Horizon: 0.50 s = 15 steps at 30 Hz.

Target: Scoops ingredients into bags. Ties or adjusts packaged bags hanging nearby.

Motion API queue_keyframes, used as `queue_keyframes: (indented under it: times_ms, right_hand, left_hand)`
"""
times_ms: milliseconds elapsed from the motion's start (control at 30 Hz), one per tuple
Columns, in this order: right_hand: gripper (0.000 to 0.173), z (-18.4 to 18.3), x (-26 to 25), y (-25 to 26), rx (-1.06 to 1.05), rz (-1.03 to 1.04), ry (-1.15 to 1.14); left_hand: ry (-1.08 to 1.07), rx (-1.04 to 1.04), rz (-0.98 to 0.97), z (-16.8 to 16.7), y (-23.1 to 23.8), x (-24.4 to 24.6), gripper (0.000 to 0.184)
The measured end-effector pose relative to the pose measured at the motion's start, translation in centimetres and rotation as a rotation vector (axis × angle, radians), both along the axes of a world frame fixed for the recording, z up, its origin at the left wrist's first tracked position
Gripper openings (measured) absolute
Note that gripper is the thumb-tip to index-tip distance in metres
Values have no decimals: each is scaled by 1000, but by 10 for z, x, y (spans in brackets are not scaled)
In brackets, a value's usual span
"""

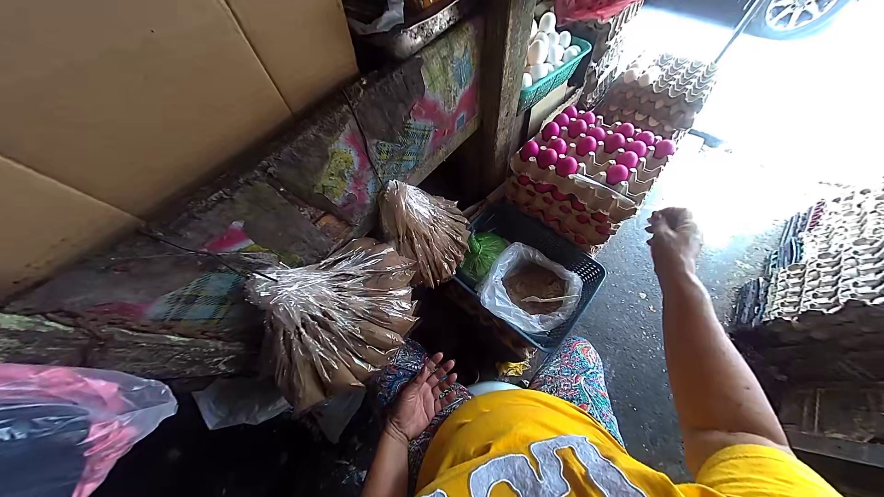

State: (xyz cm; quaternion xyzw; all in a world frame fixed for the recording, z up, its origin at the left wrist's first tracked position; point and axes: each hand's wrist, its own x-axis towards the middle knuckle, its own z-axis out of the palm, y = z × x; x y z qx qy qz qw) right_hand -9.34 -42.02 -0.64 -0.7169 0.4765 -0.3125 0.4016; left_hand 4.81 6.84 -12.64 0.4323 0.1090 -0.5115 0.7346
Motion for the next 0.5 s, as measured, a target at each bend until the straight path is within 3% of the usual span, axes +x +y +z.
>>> queue_keyframes:
  times_ms: [167, 333, 400, 500]
  right_hand:
    - [28, -21, 1, 42, -148, 22, 71]
    - [27, -36, 1, 89, -259, 254, 233]
    - [24, -40, 6, 121, -256, 418, 284]
    - [25, -44, 12, 175, -186, 840, 411]
  left_hand:
    - [3, 10, 2, 4, -1, 0, 38]
    - [-76, 49, -55, 10, 1, -4, 43]
    - [-109, 75, -78, 11, -4, -5, 42]
    - [-269, 137, -212, 26, -22, -10, 39]
